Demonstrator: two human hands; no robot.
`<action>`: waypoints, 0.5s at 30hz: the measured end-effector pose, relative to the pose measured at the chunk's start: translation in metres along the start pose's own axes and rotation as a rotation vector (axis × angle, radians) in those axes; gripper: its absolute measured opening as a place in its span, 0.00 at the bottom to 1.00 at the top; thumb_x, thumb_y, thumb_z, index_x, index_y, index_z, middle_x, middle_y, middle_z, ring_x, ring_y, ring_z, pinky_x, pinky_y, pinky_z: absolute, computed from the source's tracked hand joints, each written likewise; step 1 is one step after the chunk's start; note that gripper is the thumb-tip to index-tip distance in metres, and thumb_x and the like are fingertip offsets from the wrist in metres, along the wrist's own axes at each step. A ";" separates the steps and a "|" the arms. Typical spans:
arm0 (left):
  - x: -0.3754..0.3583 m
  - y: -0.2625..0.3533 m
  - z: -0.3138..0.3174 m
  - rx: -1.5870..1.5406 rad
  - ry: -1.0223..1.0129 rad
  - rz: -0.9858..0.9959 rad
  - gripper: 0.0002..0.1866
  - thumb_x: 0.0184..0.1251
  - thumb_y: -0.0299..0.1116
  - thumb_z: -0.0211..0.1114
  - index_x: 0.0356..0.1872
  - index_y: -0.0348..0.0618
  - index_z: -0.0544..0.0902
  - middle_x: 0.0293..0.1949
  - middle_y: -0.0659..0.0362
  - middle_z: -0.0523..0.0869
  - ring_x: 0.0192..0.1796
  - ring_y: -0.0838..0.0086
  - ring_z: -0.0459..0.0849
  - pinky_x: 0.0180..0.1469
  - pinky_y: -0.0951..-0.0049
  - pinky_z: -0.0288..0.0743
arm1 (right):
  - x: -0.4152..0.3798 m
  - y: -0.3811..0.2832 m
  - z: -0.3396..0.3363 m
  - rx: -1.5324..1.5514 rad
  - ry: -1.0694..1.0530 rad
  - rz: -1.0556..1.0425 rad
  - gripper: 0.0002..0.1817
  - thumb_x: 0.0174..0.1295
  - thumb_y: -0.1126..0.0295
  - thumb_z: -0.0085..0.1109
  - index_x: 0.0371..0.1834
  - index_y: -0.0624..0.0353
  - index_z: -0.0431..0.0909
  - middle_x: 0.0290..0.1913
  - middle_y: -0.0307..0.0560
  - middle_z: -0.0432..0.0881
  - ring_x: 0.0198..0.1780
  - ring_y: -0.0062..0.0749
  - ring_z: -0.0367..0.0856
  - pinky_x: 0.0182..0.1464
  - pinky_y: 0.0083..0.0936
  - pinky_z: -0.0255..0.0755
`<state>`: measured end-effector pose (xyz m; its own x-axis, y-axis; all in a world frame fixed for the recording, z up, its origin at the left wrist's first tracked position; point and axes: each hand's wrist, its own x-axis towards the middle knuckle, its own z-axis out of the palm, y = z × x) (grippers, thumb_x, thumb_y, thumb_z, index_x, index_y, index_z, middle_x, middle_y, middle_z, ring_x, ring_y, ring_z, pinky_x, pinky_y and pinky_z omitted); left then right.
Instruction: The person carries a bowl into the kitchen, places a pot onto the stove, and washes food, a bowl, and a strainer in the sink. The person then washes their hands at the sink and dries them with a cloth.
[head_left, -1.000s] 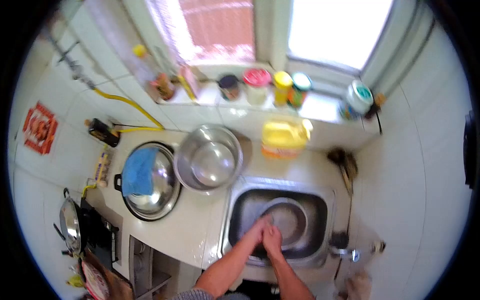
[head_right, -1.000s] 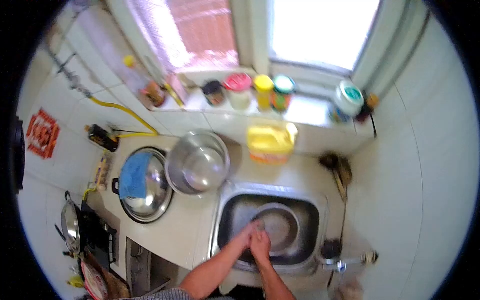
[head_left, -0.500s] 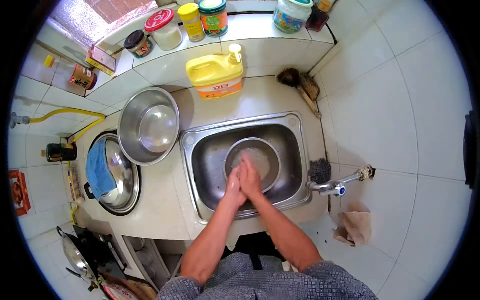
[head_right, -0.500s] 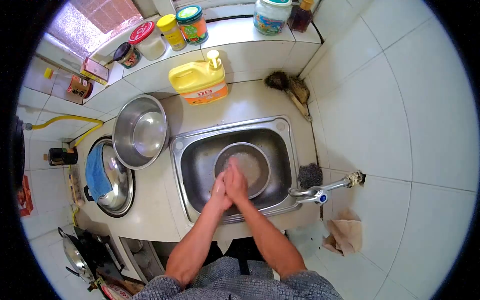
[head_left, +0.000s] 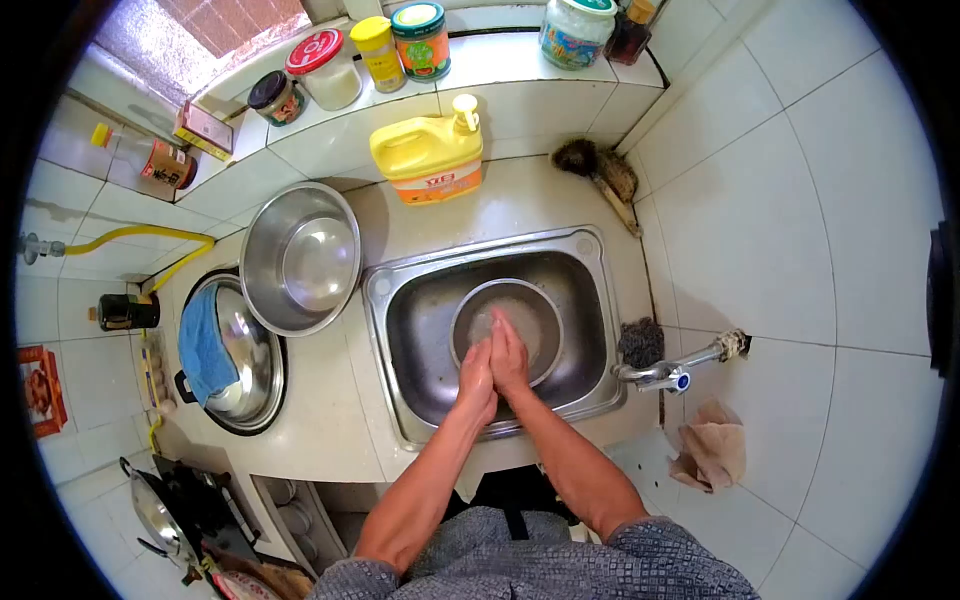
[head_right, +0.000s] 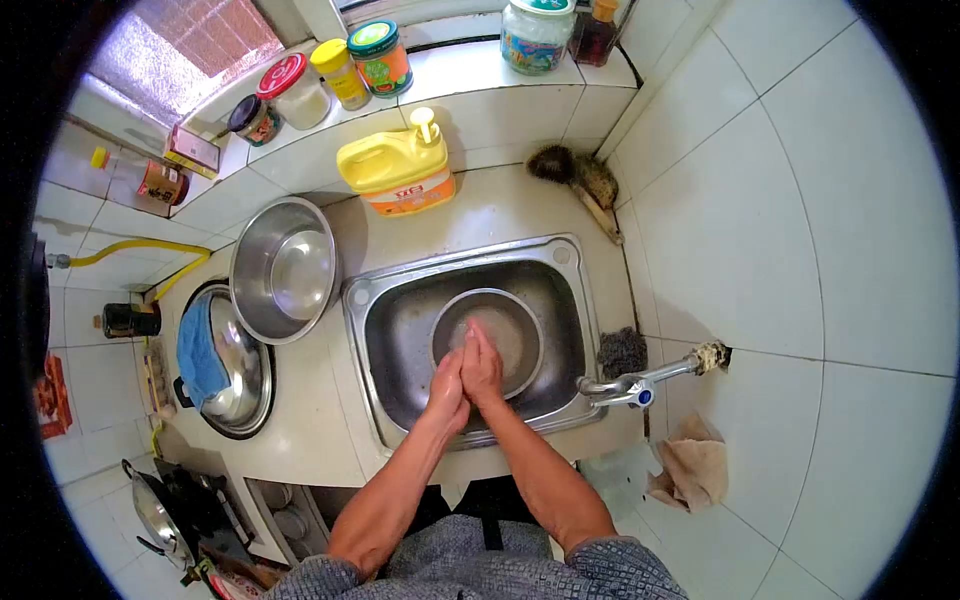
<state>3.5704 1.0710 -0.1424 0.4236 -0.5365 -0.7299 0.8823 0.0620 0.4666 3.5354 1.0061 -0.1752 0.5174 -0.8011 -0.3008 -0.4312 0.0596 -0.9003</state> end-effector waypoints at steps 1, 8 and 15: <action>0.002 0.002 0.002 0.056 0.009 0.016 0.16 0.80 0.41 0.52 0.54 0.40 0.77 0.50 0.58 0.83 0.53 0.73 0.80 0.56 0.69 0.74 | -0.002 0.001 0.004 0.079 -0.013 0.038 0.29 0.76 0.54 0.37 0.66 0.67 0.72 0.67 0.62 0.73 0.71 0.51 0.69 0.73 0.34 0.58; 0.021 0.007 0.000 0.154 0.063 0.022 0.17 0.78 0.45 0.54 0.47 0.40 0.79 0.39 0.59 0.83 0.43 0.75 0.81 0.44 0.71 0.77 | -0.010 0.007 0.009 0.277 -0.104 0.093 0.28 0.77 0.54 0.39 0.63 0.66 0.76 0.62 0.59 0.80 0.65 0.45 0.77 0.67 0.31 0.65; 0.017 0.039 -0.007 0.106 0.212 -0.081 0.18 0.75 0.52 0.55 0.36 0.48 0.75 0.26 0.63 0.73 0.21 0.75 0.70 0.21 0.71 0.66 | -0.009 -0.006 -0.047 -0.296 0.285 -0.130 0.22 0.70 0.60 0.55 0.58 0.67 0.77 0.54 0.62 0.83 0.57 0.51 0.80 0.61 0.36 0.71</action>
<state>3.6137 1.0703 -0.1399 0.3956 -0.3470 -0.8503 0.8936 -0.0683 0.4436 3.4982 0.9853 -0.1522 0.3747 -0.9255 -0.0544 -0.5910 -0.1932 -0.7832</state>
